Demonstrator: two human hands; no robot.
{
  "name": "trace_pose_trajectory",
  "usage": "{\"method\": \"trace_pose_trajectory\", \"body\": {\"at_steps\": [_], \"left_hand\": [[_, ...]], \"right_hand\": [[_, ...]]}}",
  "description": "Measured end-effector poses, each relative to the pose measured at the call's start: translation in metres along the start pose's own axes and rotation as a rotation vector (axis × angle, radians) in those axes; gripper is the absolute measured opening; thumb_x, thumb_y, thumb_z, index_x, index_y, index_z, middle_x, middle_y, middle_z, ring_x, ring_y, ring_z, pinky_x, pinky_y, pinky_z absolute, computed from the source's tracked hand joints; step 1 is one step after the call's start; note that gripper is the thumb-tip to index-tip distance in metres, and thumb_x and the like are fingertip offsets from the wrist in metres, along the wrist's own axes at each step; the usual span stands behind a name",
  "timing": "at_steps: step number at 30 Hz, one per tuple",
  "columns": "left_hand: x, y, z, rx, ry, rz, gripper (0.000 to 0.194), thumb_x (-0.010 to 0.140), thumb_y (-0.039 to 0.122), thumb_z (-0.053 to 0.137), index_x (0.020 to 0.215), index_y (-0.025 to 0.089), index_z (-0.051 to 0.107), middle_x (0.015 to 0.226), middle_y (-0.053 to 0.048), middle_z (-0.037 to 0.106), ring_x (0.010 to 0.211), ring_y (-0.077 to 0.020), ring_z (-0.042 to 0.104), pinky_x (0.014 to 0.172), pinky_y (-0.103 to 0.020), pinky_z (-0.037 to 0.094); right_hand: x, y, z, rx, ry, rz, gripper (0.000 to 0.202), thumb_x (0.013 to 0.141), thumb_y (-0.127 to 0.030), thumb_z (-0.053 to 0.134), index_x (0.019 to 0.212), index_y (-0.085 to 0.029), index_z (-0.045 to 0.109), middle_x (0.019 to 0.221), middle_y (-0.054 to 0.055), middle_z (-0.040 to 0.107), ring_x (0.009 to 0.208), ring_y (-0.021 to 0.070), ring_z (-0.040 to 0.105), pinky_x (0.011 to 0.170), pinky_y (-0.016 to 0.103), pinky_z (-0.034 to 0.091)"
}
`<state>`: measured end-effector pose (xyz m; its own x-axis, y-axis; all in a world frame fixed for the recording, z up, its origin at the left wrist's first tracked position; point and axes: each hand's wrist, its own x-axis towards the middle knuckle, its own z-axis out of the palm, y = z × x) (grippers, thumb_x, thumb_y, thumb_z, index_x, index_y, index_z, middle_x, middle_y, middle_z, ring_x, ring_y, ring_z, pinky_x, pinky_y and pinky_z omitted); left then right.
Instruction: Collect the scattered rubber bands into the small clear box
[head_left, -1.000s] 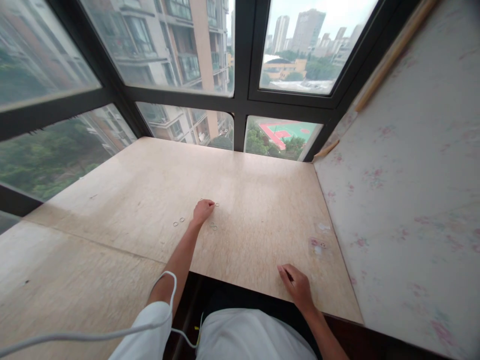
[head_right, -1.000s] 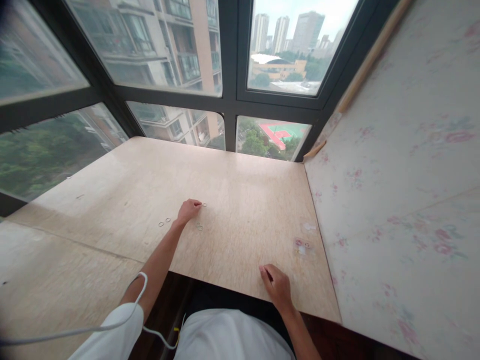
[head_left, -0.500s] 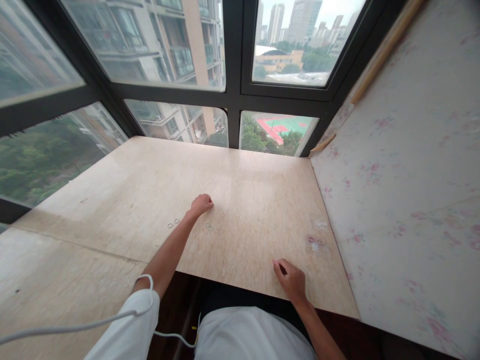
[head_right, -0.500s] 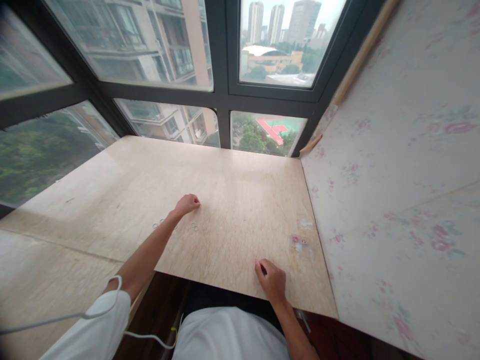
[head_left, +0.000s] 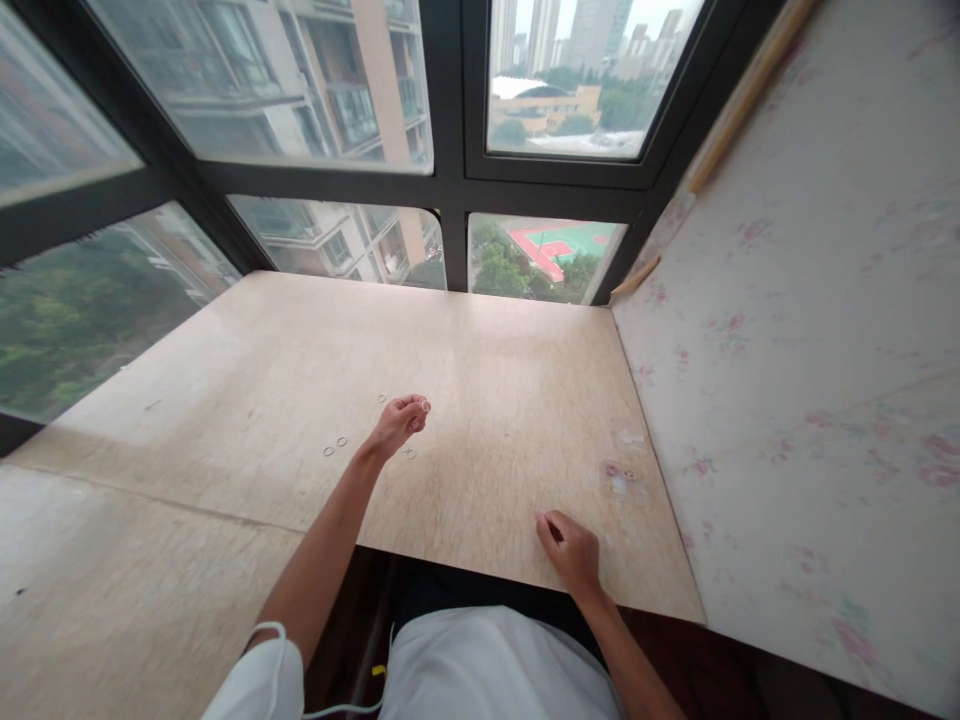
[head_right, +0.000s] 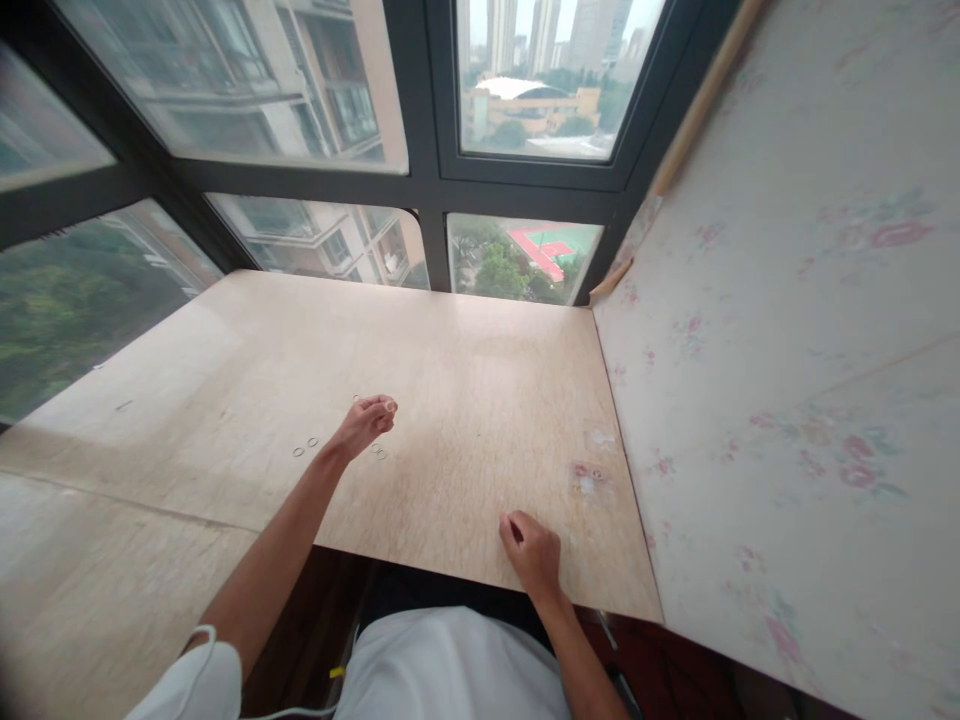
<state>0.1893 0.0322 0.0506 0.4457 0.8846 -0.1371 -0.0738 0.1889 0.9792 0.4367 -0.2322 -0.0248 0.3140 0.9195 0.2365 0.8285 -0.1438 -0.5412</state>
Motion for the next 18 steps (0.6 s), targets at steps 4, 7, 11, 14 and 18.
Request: {"method": "trace_pose_trajectory", "body": {"at_steps": [4, 7, 11, 14, 18], "left_hand": [[-0.021, 0.007, 0.035, -0.475, -0.061, 0.005, 0.020, 0.070, 0.025, 0.068, 0.067, 0.016, 0.050, 0.067, 0.004, 0.047, 0.047, -0.0028, 0.033, 0.045, -0.017, 0.027], [-0.031, 0.009, 0.061, -0.615, -0.095, -0.014, 0.019, 0.070, 0.023, 0.066, 0.068, 0.016, 0.048, 0.074, 0.003, 0.052, 0.047, -0.0023, 0.031, 0.043, -0.017, 0.026], [-0.041, 0.003, 0.092, -0.681, -0.162, -0.040, 0.021, 0.071, 0.024, 0.067, 0.068, 0.016, 0.048, 0.072, 0.004, 0.051, 0.044, -0.0016, 0.026, 0.042, -0.017, 0.025], [-0.044, -0.004, 0.115, -0.569, -0.188, -0.074, 0.020, 0.071, 0.025, 0.068, 0.071, 0.017, 0.049, 0.067, 0.005, 0.049, 0.043, -0.0016, 0.025, 0.042, -0.017, 0.024], [-0.044, -0.017, 0.154, -0.303, -0.187, -0.153, 0.022, 0.070, 0.029, 0.070, 0.078, 0.016, 0.055, 0.067, 0.003, 0.055, 0.046, -0.0024, 0.030, 0.044, -0.018, 0.027]], "right_hand": [[0.001, -0.001, -0.001, 0.027, -0.008, 0.005, 0.040, 0.093, -0.040, 0.044, 0.063, -0.018, 0.060, 0.056, -0.001, 0.059, 0.050, 0.0112, 0.053, 0.053, 0.023, 0.030], [0.001, -0.001, -0.002, 0.048, -0.010, 0.010, 0.039, 0.092, -0.039, 0.044, 0.063, -0.018, 0.059, 0.056, -0.001, 0.059, 0.051, 0.0112, 0.052, 0.054, 0.023, 0.030], [0.003, -0.001, -0.003, 0.084, 0.000, 0.035, 0.039, 0.092, -0.038, 0.045, 0.060, -0.018, 0.058, 0.055, -0.001, 0.057, 0.050, 0.0108, 0.050, 0.053, 0.023, 0.030], [0.005, -0.001, -0.005, 0.123, 0.004, 0.067, 0.039, 0.091, -0.037, 0.045, 0.058, -0.019, 0.056, 0.054, -0.002, 0.055, 0.050, 0.0105, 0.048, 0.053, 0.023, 0.030], [0.008, -0.001, -0.009, 0.182, -0.032, 0.103, 0.039, 0.091, -0.036, 0.044, 0.058, -0.019, 0.055, 0.053, -0.002, 0.054, 0.050, 0.0103, 0.046, 0.053, 0.023, 0.030]]}}
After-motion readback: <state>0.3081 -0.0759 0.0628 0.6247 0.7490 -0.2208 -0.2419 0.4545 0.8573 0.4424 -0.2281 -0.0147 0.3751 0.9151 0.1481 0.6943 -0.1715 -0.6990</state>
